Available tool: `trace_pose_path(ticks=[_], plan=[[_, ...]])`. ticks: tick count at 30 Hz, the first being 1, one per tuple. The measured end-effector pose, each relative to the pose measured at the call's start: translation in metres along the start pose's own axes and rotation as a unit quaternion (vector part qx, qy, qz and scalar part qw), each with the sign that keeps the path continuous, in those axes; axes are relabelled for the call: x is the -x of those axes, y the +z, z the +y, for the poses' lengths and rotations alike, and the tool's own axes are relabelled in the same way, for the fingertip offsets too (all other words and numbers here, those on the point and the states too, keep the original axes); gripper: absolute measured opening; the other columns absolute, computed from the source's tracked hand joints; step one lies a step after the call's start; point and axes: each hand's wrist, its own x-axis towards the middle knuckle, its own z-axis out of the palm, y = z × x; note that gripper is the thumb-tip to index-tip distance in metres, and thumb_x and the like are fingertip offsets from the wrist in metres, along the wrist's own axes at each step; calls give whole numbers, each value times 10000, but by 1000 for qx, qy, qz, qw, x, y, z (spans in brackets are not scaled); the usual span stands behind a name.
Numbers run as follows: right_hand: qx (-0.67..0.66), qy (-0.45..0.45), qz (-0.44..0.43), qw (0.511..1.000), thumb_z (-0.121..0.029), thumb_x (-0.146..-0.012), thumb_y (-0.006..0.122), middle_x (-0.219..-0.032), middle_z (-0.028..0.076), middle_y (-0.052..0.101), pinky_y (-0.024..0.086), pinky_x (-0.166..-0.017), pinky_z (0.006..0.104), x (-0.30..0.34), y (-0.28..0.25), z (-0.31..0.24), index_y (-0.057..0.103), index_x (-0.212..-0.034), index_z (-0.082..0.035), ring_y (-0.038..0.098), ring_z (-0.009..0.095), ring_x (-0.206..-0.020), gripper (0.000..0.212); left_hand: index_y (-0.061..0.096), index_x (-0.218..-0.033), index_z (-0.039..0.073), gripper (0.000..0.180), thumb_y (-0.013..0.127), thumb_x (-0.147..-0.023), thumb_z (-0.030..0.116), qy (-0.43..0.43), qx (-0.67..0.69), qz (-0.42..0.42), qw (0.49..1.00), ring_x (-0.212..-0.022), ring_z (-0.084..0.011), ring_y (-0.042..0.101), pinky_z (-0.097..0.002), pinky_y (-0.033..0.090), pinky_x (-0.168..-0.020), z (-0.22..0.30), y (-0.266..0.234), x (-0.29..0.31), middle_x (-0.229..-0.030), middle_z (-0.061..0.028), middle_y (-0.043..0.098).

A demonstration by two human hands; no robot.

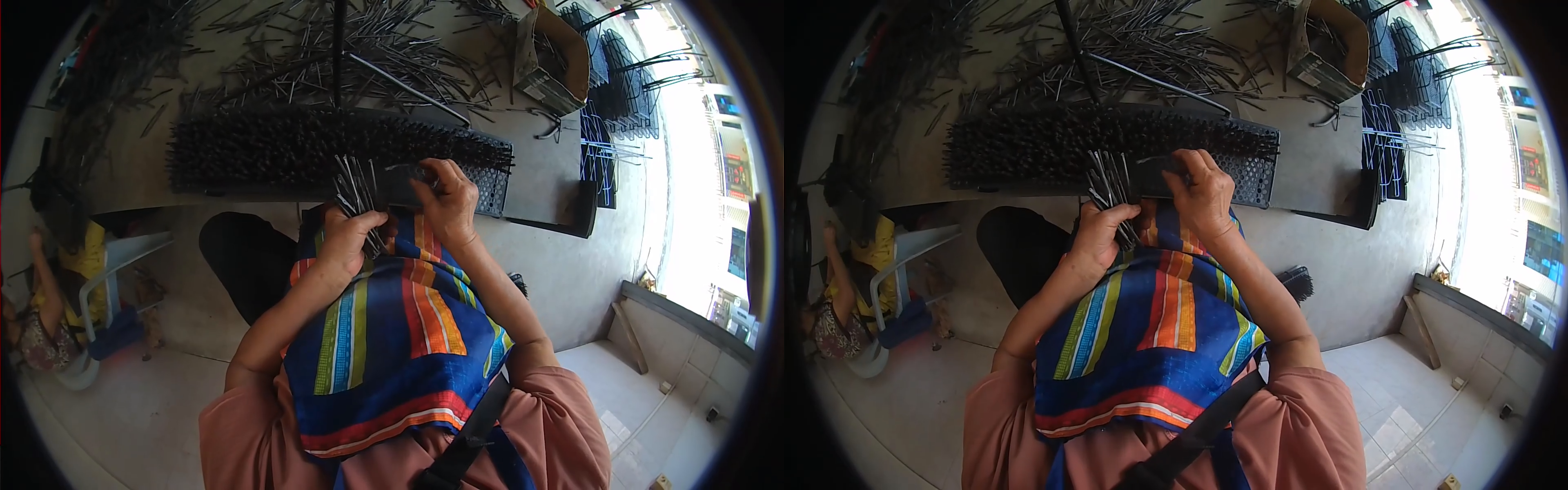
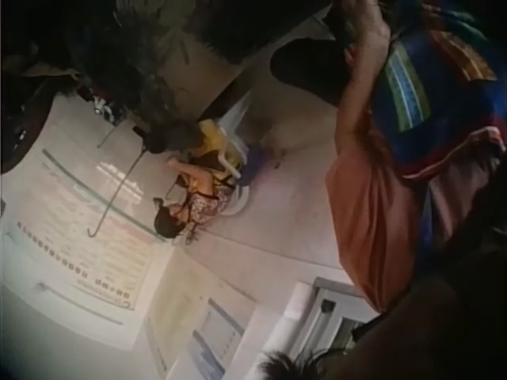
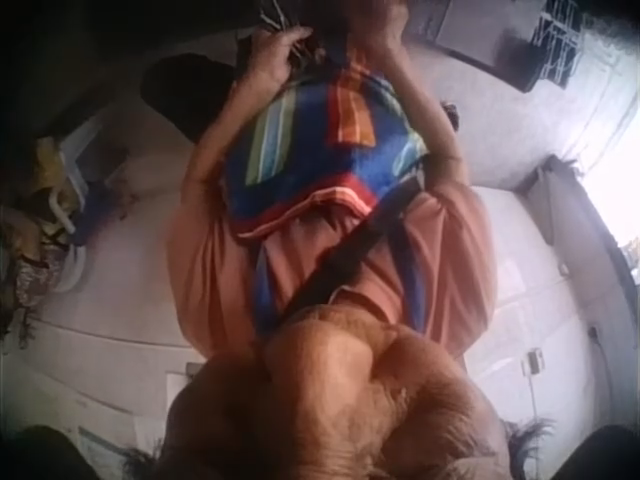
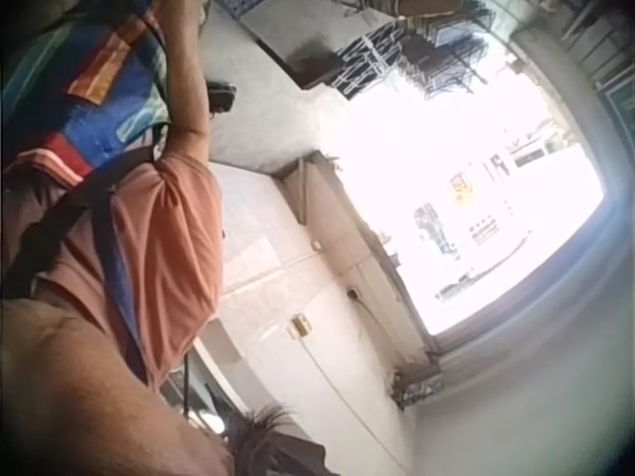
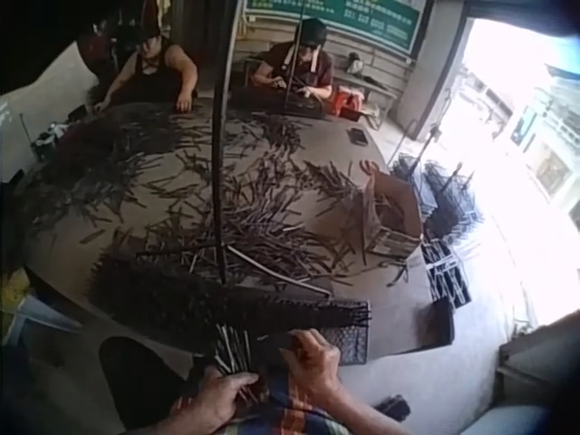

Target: The recorder is manually inserting bundles of wire bristles into the holes of a brush base at a workbench.

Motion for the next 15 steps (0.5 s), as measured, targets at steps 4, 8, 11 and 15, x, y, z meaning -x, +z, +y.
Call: trace_pose_path(ticks=[4, 8, 11, 15], plan=[[59, -75, -1, 995, -98, -703, 756, -825, 67, 603, 497, -573, 323, -12, 7, -11, 642, -1059, -96, 629, 245, -660, 374, 638, -907, -25, 151, 600, -770, -75, 15, 25, 15, 999, -599, -211, 671, -311, 563, -526, -2, 3, 1, -749, -119, 674], [133, -196, -20, 972, -114, -664, 747, -827, 45, 569, 483, -574, 351, -24, 17, -17, 641, -1017, -129, 603, 257, -660, 369, 621, -958, -23, 200, 594, -770, -85, 20, 21, 17, 999, -592, -215, 666, -309, 559, -508, -1, 2, 4, -775, -120, 669], [140, -252, -20, 957, -90, -661, 711, -800, 33, 545, 462, -568, 340, -27, 23, -11, 652, -933, -120, 589, 222, -652, 281, 608, -989, -25, 225, 591, -773, -86, 18, 18, 21, 999, -588, -217, 663, -308, 550, -487, 0, -1, 7, -791, -123, 666], [164, -282, -36, 945, -64, -689, 669, -799, 25, 546, 442, -555, 336, -28, 26, -10, 660, -867, -112, 593, 200, -659, 185, 609, -992, -26, 221, 591, -778, -79, -13, 17, 17, 1000, -580, -216, 657, -304, 538, -473, 2, -7, 9, -793, -123, 664]])
